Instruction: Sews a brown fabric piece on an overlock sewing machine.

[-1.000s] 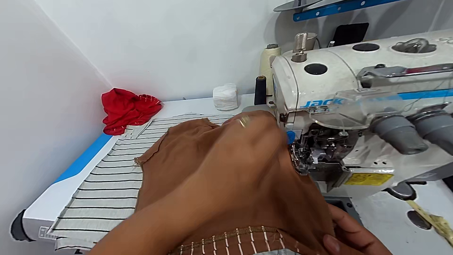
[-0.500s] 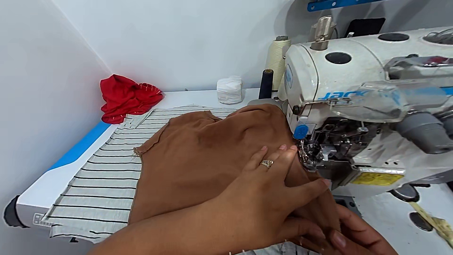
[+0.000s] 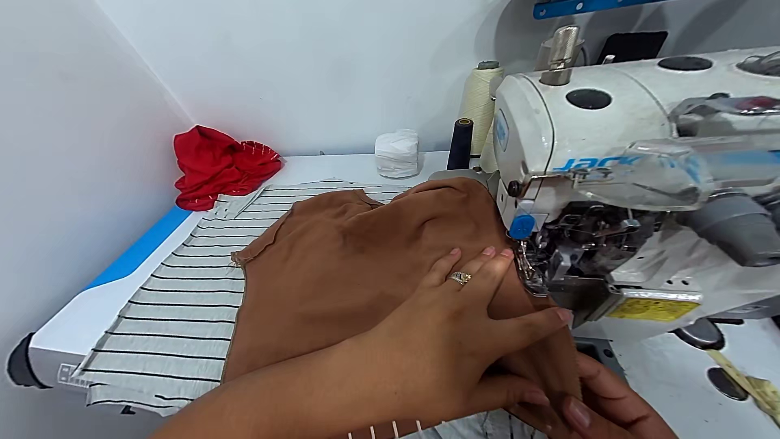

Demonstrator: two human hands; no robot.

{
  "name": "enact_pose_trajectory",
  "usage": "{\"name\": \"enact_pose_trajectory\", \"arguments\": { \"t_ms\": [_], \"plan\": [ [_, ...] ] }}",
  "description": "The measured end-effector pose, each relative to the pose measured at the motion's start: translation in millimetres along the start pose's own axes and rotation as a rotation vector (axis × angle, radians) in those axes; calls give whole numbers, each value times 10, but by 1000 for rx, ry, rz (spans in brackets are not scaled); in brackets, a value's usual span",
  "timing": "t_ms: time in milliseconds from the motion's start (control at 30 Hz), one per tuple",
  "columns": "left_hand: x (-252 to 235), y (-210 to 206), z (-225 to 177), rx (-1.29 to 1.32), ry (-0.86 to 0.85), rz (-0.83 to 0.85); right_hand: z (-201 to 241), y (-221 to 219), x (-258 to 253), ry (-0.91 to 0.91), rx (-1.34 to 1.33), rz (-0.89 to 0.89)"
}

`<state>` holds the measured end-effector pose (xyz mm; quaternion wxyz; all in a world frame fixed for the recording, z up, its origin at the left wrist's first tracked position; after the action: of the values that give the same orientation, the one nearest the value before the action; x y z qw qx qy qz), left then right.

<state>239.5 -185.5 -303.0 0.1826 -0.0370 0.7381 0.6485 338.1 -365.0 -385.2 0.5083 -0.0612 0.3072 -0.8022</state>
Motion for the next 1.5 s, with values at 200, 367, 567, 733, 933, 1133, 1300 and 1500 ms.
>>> {"name": "enact_pose_trajectory", "arguments": {
  "t_ms": [200, 367, 567, 733, 933, 1133, 1300, 1500],
  "plan": [
    [-4, -4, 18, -2, 3, 4, 12, -2, -14, 1, 0, 0],
    [-17, 1, 28, 2, 9, 16, 25, -5, -19, -8, 10, 1],
    [-33, 1, 39, -1, 17, 29, 37, -19, -16, -18, 21, -13],
    [-49, 6, 63, -7, 19, 47, 27, -27, -21, -18, 14, -34],
    [91, 98, -89, 23, -72, -117, 45, -72, -30, -4, 134, -73],
    [177, -56, -311, -89, -236, -191, 41, -111, -43, 26, 223, -91],
    [145, -180, -330, -279, -208, -347, 43, -107, -38, 37, 292, -109],
    [110, -186, -293, -284, -200, -392, 63, -120, -41, 32, 364, -92]
  ]
}}
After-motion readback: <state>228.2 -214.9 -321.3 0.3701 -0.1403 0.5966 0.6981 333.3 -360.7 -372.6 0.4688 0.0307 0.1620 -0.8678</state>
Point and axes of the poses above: each hand's wrist, its own x-axis away from the middle knuckle, its own y-axis out of the back of the hand, z = x × y, the point moved 2 cm from there along -x, towards the middle knuckle
